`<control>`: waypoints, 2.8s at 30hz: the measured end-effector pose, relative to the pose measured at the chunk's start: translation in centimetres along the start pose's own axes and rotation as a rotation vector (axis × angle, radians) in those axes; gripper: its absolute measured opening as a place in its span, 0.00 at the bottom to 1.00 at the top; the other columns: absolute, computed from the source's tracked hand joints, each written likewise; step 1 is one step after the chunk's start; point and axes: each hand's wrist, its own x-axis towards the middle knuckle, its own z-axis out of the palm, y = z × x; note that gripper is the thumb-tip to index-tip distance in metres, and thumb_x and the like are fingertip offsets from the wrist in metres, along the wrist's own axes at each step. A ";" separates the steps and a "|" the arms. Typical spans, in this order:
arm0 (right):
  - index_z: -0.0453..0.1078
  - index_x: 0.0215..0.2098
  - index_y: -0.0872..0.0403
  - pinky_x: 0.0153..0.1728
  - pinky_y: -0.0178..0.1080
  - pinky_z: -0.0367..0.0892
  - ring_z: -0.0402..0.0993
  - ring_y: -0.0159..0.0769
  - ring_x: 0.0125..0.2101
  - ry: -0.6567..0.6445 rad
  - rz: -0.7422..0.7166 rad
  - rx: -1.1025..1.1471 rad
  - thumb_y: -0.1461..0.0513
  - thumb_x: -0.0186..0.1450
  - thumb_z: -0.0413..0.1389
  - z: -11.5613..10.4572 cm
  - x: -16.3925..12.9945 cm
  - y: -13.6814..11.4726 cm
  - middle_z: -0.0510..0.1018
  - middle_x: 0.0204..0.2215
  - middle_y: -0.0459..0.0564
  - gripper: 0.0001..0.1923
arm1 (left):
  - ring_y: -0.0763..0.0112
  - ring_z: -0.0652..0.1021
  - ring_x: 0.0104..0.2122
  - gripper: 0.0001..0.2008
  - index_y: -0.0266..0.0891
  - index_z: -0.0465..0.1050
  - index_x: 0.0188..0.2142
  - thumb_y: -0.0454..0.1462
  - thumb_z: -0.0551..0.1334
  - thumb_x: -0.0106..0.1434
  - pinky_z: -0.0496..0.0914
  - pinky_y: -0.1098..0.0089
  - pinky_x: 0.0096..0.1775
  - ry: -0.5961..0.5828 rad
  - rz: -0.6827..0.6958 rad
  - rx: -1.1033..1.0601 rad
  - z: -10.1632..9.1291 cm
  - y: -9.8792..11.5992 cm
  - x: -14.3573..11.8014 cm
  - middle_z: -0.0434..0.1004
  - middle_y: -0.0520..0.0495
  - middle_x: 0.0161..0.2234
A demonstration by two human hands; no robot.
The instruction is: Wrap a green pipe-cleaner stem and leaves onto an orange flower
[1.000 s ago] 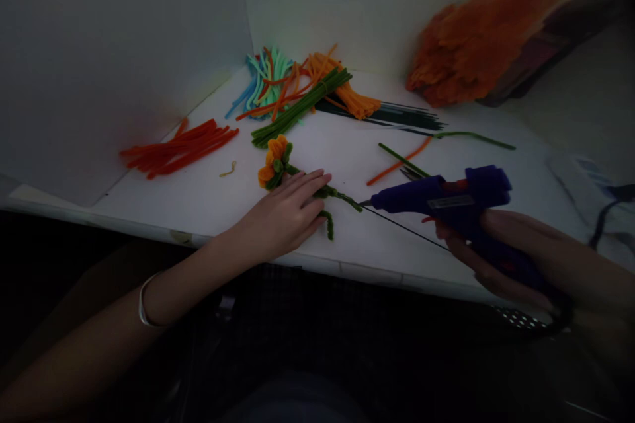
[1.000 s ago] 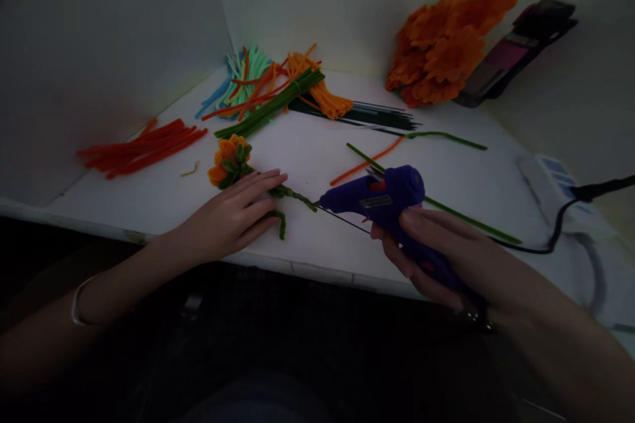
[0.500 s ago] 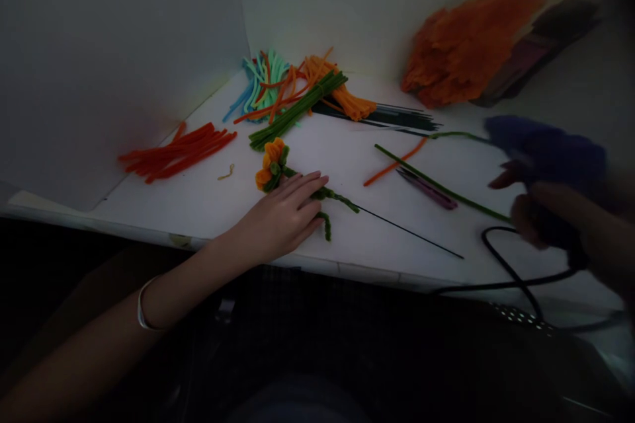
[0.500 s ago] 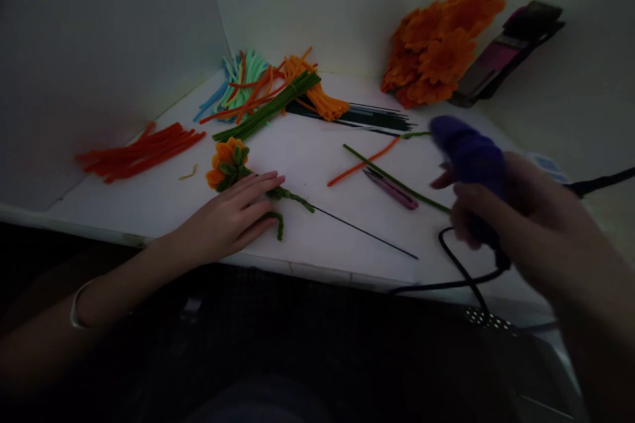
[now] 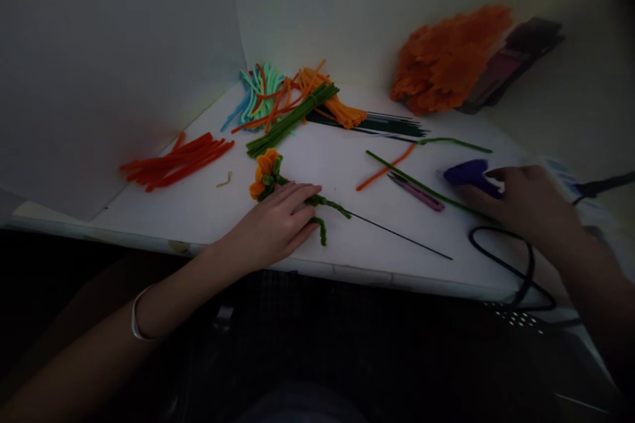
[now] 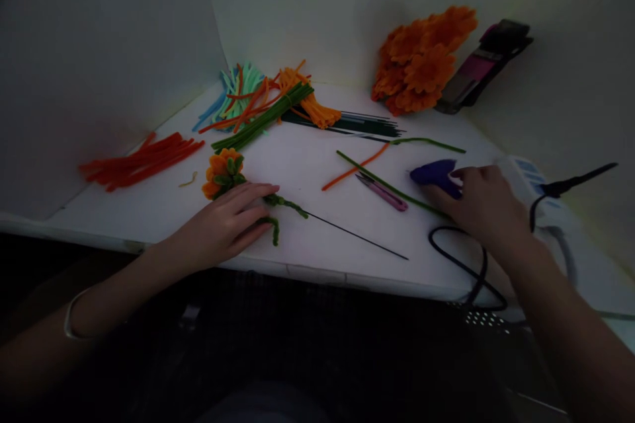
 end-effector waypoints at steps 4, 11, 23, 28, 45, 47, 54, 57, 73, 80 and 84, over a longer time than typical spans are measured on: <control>0.64 0.49 0.62 0.36 0.41 0.59 0.65 0.45 0.40 0.118 -0.176 0.240 0.52 0.63 0.50 -3.2 -1.5 -3.9 0.68 0.43 0.65 0.23 | 0.60 0.69 0.51 0.09 0.32 0.69 0.33 0.35 0.52 0.64 0.65 0.57 0.53 0.016 0.010 0.015 0.0 0.0 0.0 0.66 0.35 0.51; 0.68 0.40 0.52 0.29 0.35 0.61 0.66 0.32 0.28 -0.504 -0.585 0.804 0.53 0.65 0.45 -6.3 -4.7 -12.8 0.73 0.34 0.49 0.16 | 0.61 0.69 0.50 0.10 0.33 0.68 0.32 0.35 0.52 0.64 0.63 0.57 0.54 0.032 0.010 0.042 0.1 -0.1 -0.1 0.67 0.36 0.50; 0.66 0.28 0.56 0.14 0.28 0.49 0.54 0.22 0.16 -0.973 -0.135 1.424 0.56 0.60 0.53 -6.1 -5.2 -13.2 0.64 0.20 0.42 0.11 | 0.62 0.68 0.52 0.08 0.34 0.68 0.32 0.34 0.53 0.63 0.61 0.57 0.55 0.105 0.033 0.040 0.2 0.0 -0.1 0.66 0.37 0.52; 0.65 0.27 0.56 0.14 0.29 0.50 0.53 0.23 0.13 -0.686 -0.243 1.325 0.56 0.61 0.52 -7.3 -6.3 -13.2 0.59 0.13 0.39 0.11 | 0.61 0.62 0.57 0.06 0.35 0.68 0.31 0.34 0.55 0.62 0.57 0.54 0.57 0.218 -0.003 0.078 -0.5 0.9 -0.1 0.62 0.36 0.56; 0.67 0.31 0.54 0.18 0.27 0.62 0.61 0.23 0.17 -0.321 -0.386 1.129 0.59 0.64 0.50 -7.3 -8.5 -14.3 0.71 0.20 0.43 0.08 | 0.62 0.72 0.48 0.06 0.37 0.67 0.26 0.34 0.57 0.60 0.46 0.44 0.58 0.336 -0.051 0.280 -0.4 1.5 -0.2 0.72 0.42 0.47; 0.67 0.30 0.54 0.19 0.27 0.62 0.62 0.24 0.17 -0.309 -0.392 1.115 0.60 0.64 0.50 -7.3 -8.6 -14.4 0.71 0.21 0.44 0.08 | 0.62 0.73 0.46 0.06 0.37 0.67 0.26 0.34 0.57 0.59 0.49 0.44 0.58 0.352 -0.059 0.284 -0.4 1.5 -0.2 0.73 0.42 0.46; 0.67 0.30 0.54 0.18 0.28 0.61 0.61 0.24 0.16 -0.313 -0.387 1.122 0.60 0.64 0.49 -7.6 -8.8 -14.7 0.70 0.19 0.43 0.08 | 0.62 0.75 0.42 0.06 0.37 0.67 0.25 0.34 0.57 0.59 0.55 0.46 0.55 0.381 -0.059 0.336 -0.1 1.5 -0.1 0.74 0.43 0.40; 0.67 0.30 0.54 0.18 0.28 0.60 0.61 0.24 0.16 -0.335 -0.382 1.129 0.59 0.64 0.49 -7.5 -8.8 -14.8 0.69 0.19 0.43 0.09 | 0.63 0.75 0.40 0.06 0.38 0.67 0.25 0.35 0.57 0.59 0.56 0.47 0.55 0.396 -0.051 0.354 0.0 1.5 -0.1 0.74 0.44 0.38; 0.64 0.31 0.53 0.18 0.30 0.59 0.64 0.28 0.20 -0.377 -0.354 1.170 0.57 0.64 0.48 -7.3 -9.3 -15.1 0.71 0.23 0.45 0.09 | 0.63 0.75 0.44 0.06 0.37 0.65 0.25 0.34 0.58 0.59 0.45 0.43 0.59 0.446 -0.034 0.384 0.7 1.2 -0.3 0.76 0.44 0.40; 0.61 0.30 0.54 0.20 0.31 0.59 0.60 0.27 0.20 -0.345 -0.379 1.074 0.53 0.61 0.52 -6.3 -9.2 -15.4 0.66 0.20 0.43 0.12 | 0.63 0.76 0.40 0.06 0.37 0.65 0.25 0.35 0.58 0.59 0.48 0.43 0.58 0.434 -0.035 0.408 1.2 1.3 -0.3 0.76 0.45 0.37; 0.60 0.29 0.54 0.20 0.32 0.57 0.60 0.28 0.19 -0.225 -0.390 0.872 0.49 0.57 0.55 -5.7 -8.9 -15.4 0.66 0.19 0.43 0.17 | 0.63 0.76 0.38 0.07 0.36 0.66 0.25 0.36 0.58 0.58 0.52 0.44 0.56 0.429 -0.040 0.395 1.7 1.6 -0.3 0.76 0.45 0.36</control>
